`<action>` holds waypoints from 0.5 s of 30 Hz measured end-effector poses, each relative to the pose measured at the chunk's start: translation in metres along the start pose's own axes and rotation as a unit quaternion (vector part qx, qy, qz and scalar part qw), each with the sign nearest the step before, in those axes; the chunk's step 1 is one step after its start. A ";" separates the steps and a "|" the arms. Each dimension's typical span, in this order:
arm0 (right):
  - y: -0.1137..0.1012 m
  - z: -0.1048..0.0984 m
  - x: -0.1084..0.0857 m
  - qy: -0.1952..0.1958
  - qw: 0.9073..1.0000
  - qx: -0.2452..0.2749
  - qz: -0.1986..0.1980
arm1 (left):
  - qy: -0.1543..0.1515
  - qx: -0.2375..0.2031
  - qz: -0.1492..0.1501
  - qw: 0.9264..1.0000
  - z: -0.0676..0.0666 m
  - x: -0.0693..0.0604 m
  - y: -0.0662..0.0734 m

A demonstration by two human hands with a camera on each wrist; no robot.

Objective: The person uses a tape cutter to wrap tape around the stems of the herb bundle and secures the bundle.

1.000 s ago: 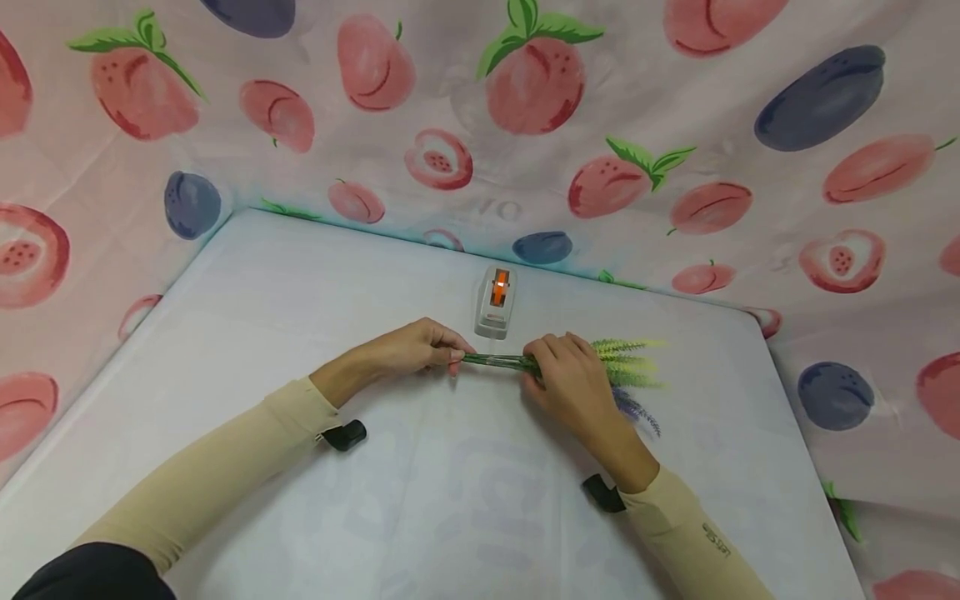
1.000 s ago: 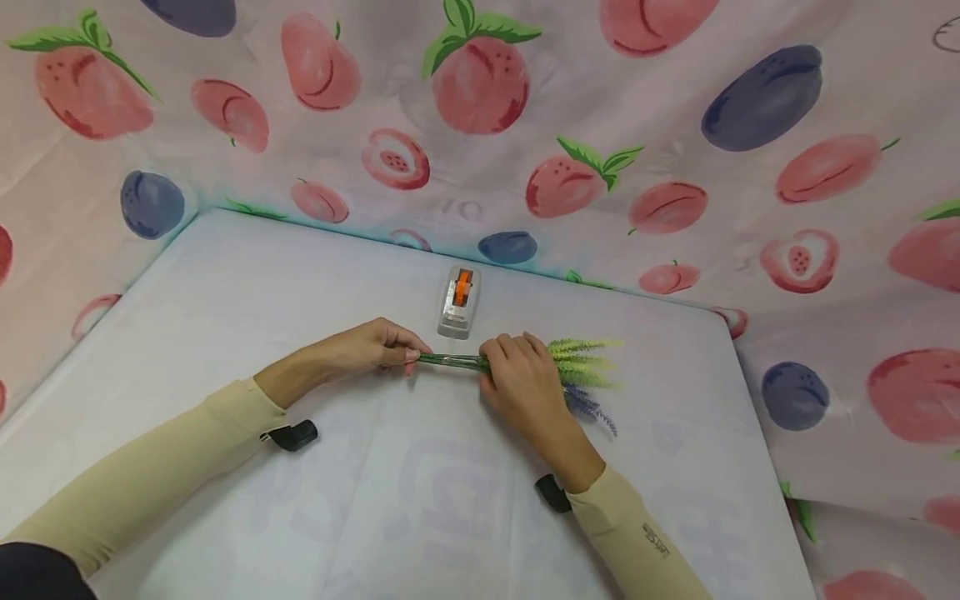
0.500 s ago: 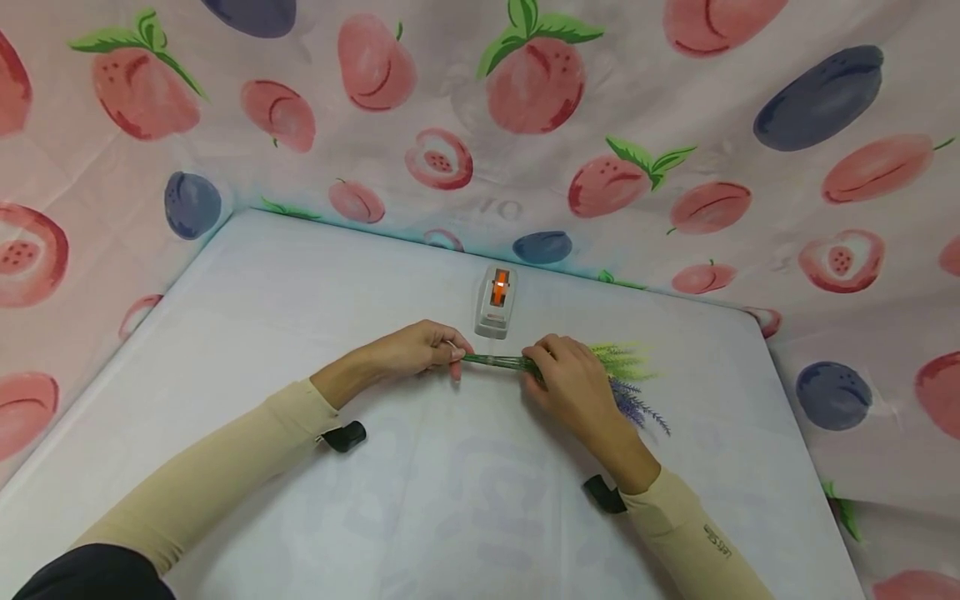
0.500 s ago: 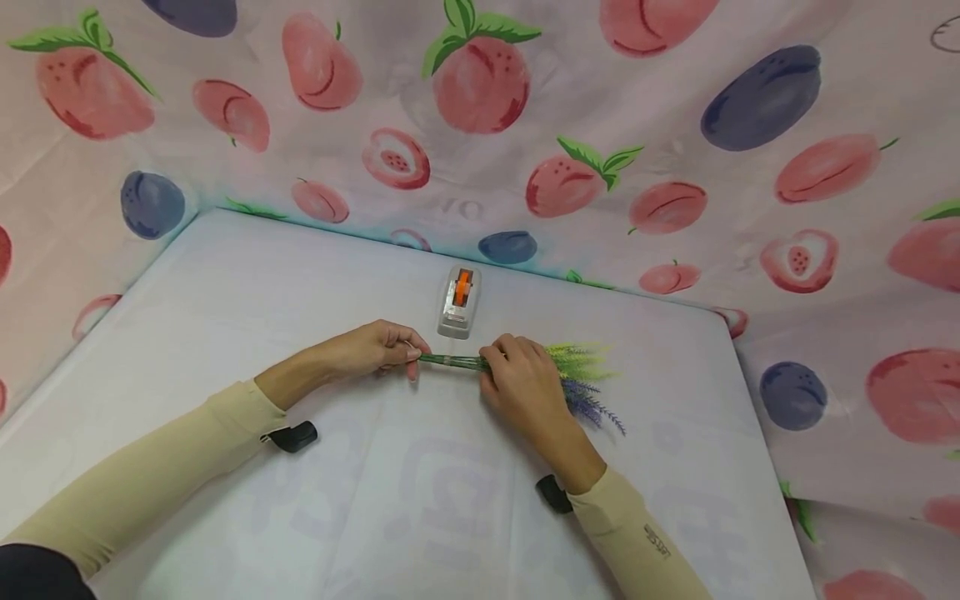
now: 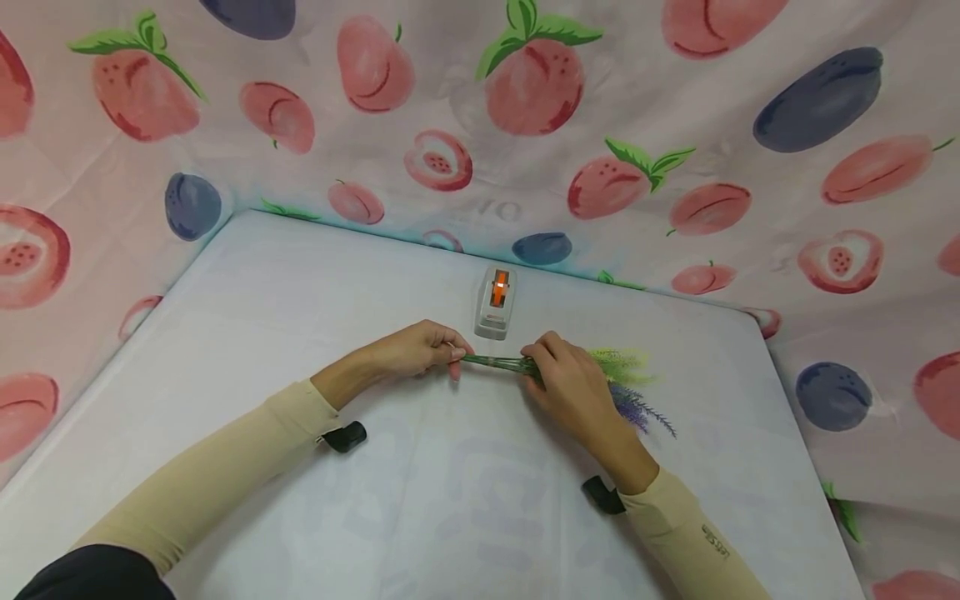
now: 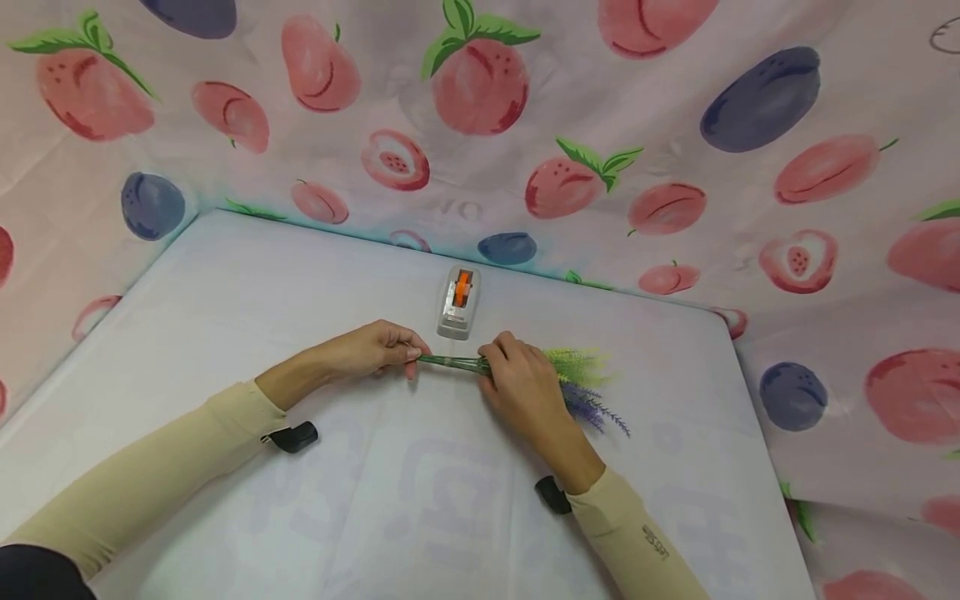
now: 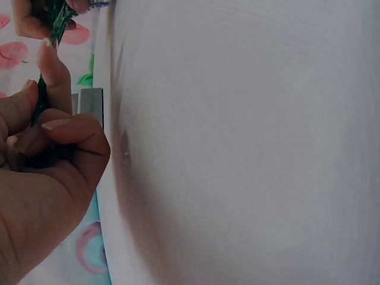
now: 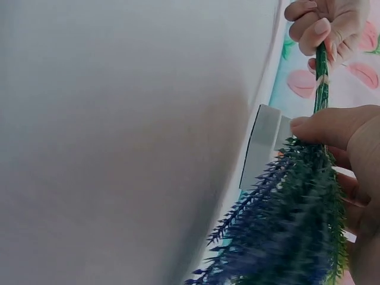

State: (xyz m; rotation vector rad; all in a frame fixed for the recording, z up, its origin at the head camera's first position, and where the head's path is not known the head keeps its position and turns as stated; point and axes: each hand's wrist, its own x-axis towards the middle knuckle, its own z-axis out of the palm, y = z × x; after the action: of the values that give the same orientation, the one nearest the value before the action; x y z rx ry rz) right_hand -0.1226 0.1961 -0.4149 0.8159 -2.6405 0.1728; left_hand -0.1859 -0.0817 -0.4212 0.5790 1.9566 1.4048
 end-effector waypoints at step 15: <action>-0.001 -0.004 0.002 0.024 1.000 -0.007 -0.011 | 0.063 0.046 0.039 0.996 0.002 -0.001 0.006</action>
State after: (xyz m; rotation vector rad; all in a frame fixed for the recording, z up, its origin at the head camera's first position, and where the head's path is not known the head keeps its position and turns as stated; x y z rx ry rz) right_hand -0.1221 0.1956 -0.4102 0.8256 -2.5840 0.1668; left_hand -0.1839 -0.0790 -0.4154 0.6282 2.1283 1.4361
